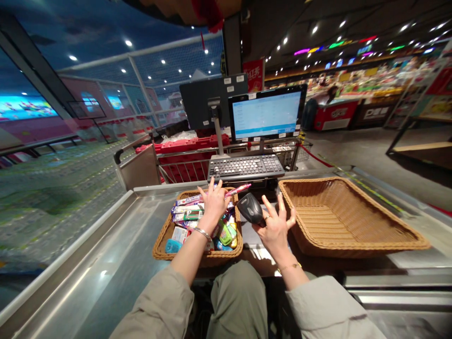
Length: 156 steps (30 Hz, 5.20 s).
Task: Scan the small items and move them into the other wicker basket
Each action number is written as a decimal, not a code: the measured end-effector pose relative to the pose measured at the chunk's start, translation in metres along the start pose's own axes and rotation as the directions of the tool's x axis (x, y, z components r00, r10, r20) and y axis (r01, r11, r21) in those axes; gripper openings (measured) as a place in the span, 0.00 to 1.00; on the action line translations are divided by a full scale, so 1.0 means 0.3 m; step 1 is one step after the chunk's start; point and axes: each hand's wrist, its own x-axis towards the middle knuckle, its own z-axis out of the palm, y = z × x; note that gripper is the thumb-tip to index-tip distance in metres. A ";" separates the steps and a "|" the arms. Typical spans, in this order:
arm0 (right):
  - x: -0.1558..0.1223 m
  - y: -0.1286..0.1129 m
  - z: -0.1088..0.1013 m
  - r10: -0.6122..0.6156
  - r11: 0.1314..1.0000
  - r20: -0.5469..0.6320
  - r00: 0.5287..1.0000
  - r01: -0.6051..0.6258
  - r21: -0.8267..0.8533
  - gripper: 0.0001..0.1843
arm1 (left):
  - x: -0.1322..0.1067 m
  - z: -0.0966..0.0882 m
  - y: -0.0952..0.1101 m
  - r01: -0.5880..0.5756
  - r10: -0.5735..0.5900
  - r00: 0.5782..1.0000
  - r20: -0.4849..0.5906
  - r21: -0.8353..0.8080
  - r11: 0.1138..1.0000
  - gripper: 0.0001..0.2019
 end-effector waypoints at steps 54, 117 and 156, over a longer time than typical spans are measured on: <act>-0.026 0.480 -0.349 0.627 0.698 -0.459 0.629 -0.716 -0.027 0.23 | 0.187 0.229 0.673 -0.585 0.594 0.805 -0.003 -0.175 0.792 0.22; 0.019 -0.083 0.005 0.274 0.961 -0.028 0.961 -0.273 0.047 0.15 | 0.069 -0.015 -0.311 -0.070 0.102 0.795 0.598 -0.076 0.995 0.13; 0.016 -0.085 0.000 0.252 0.965 -0.012 0.968 -0.250 0.085 0.12 | 0.041 -0.010 -0.349 -0.222 0.210 0.963 0.166 0.056 0.973 0.06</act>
